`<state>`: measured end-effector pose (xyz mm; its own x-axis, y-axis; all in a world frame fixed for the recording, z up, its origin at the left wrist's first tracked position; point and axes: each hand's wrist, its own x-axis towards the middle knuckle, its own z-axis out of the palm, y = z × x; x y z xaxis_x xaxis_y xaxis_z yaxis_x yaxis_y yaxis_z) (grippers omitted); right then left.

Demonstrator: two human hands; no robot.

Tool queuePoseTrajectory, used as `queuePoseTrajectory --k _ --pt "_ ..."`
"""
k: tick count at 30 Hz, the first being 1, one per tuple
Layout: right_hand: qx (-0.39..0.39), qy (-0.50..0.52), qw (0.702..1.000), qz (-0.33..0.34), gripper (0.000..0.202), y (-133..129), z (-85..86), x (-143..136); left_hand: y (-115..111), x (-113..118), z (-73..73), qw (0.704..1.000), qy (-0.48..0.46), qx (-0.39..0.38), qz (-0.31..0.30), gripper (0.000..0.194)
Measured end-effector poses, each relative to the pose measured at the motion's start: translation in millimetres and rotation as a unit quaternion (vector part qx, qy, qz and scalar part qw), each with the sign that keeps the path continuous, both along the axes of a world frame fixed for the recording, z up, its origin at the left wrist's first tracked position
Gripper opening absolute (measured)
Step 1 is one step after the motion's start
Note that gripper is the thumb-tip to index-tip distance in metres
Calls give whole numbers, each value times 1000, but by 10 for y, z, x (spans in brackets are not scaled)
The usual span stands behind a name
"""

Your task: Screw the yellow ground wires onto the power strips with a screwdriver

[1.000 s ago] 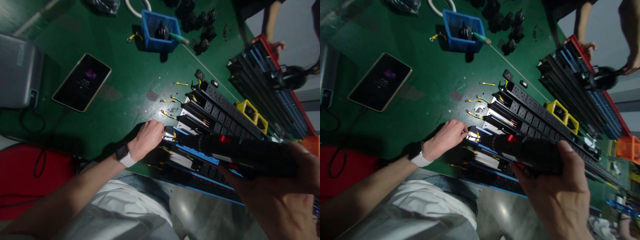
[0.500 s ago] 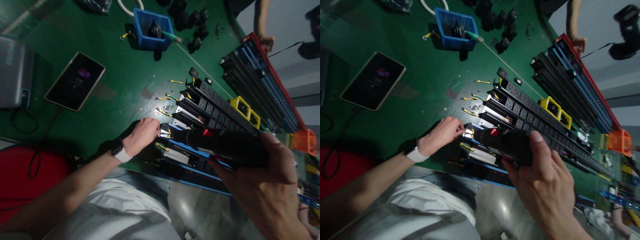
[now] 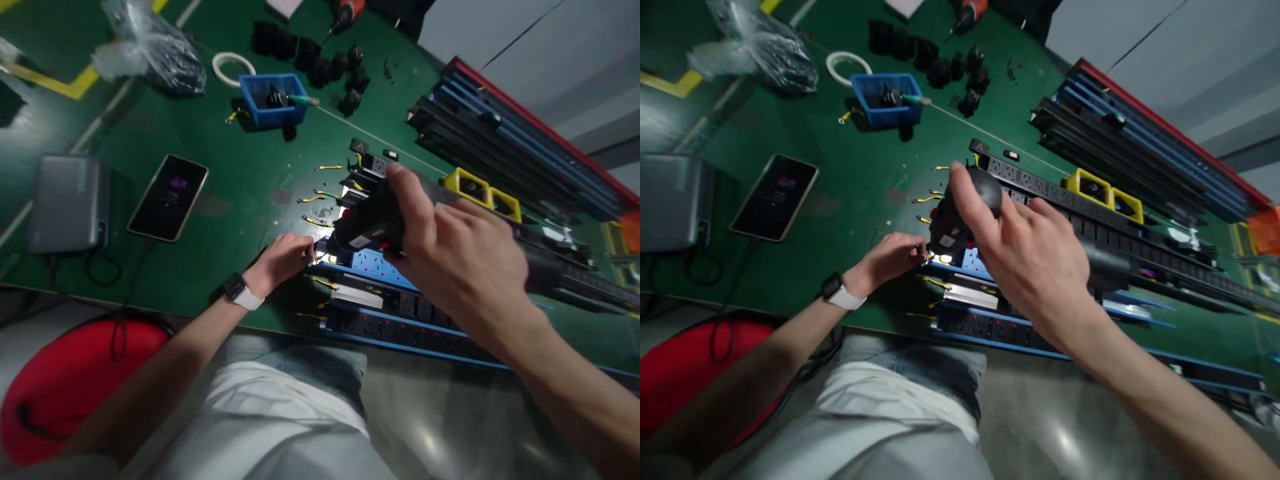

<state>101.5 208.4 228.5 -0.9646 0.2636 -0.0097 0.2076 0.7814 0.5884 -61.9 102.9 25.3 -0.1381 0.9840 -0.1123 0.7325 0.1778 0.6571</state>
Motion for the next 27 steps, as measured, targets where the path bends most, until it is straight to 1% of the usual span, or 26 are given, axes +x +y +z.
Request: queuePoseTrajectory --k 3,5,7,8,9,10,11,13,14,15,16,17,18,19,20,22,24,25,27 --pt "2 -14 1000 1 73 -53 9 46 -28 22 24 999 36 11 -6 13" --pt "4 -10 1000 5 73 -78 -5 87 -27 -4 26 999 41 5 -9 12" --pt "-10 6 1000 9 72 -76 -28 107 1 -89 60 1000 6 -16 -25 11" --pt "-23 15 1000 16 71 -63 -41 106 26 -148 110 999 -29 -16 -27 13" --pt "-38 23 999 25 70 -45 -53 100 59 -211 191 997 -71 2 -16 16" --pt "-52 32 998 35 70 -24 -62 90 96 -268 309 992 -115 42 9 21" --pt "-61 38 996 45 70 -3 -69 78 136 -307 462 982 -157 100 43 26" --pt "-60 48 995 57 71 22 -78 56 211 -300 847 939 -222 242 104 35" --pt "-55 51 995 62 71 24 -81 49 241 -245 1051 916 -244 300 107 38" --pt "-47 54 995 66 71 19 -82 46 265 -159 1242 894 -264 350 91 40" --pt "-41 55 995 72 69 11 -84 47 285 -51 1403 881 -274 380 67 43" --pt "-38 56 995 76 67 3 -84 53 302 69 1525 874 -284 393 43 45" --pt "-38 58 994 79 65 -1 -83 62 319 189 1602 868 -291 400 34 46" --pt "-42 59 994 81 64 3 -80 73 338 296 1636 865 -297 403 41 48" --pt "-50 59 994 82 63 16 -74 87 361 385 1634 862 -302 403 62 51" --pt "-76 57 992 80 64 68 -54 113 412 499 1562 860 -298 399 110 57" --pt "-104 52 990 79 67 131 -29 131 460 551 1469 863 -266 403 146 63" --pt "-116 50 989 79 68 158 -18 137 478 568 1432 862 -246 413 159 64" --pt "-131 58 987 77 70 190 -4 141 501 602 1382 851 -209 447 183 61"
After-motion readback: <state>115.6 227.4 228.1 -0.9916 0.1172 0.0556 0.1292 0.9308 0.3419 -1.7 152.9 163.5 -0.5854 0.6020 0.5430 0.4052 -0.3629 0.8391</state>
